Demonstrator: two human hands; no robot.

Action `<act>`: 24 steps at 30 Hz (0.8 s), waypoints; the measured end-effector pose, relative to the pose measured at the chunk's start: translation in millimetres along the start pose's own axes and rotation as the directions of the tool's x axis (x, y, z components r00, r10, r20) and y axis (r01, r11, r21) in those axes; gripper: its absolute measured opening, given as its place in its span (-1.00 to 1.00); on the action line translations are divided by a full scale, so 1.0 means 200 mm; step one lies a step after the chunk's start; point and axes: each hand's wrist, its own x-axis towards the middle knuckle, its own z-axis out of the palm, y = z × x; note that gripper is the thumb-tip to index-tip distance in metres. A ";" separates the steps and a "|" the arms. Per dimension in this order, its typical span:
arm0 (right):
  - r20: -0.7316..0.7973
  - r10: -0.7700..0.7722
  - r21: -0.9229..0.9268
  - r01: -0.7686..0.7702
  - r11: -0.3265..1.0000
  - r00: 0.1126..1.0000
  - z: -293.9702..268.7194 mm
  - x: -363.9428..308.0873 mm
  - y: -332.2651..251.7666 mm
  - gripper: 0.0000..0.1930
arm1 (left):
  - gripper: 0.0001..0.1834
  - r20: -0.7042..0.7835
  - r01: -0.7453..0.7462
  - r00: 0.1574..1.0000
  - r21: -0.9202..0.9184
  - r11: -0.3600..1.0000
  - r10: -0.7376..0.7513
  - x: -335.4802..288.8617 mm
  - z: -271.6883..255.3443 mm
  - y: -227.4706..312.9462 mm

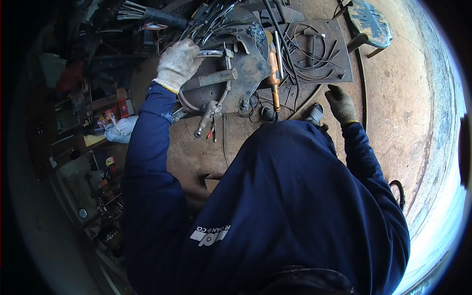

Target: The person welds components of a curved metal frame together and then tightens several bolts on the structure using a wrench.

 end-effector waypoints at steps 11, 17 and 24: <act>-0.022 -0.032 -0.008 0.032 0.999 0.999 -0.03 0.01 -0.08 -0.58 | -0.69 -0.030 0.062 0.998 0.071 0.995 -0.060 -0.06 0.01 0.08; 0.010 -0.021 0.008 0.021 1.000 1.000 -0.05 0.02 -0.04 -0.56 | -0.67 0.021 0.210 0.977 0.044 0.977 -0.211 -0.07 -0.03 0.11; 0.082 -0.043 0.010 0.043 0.999 0.996 -0.01 0.03 -0.02 -0.54 | -0.56 -0.225 0.116 0.966 -0.062 0.991 -0.127 -0.19 -0.10 0.07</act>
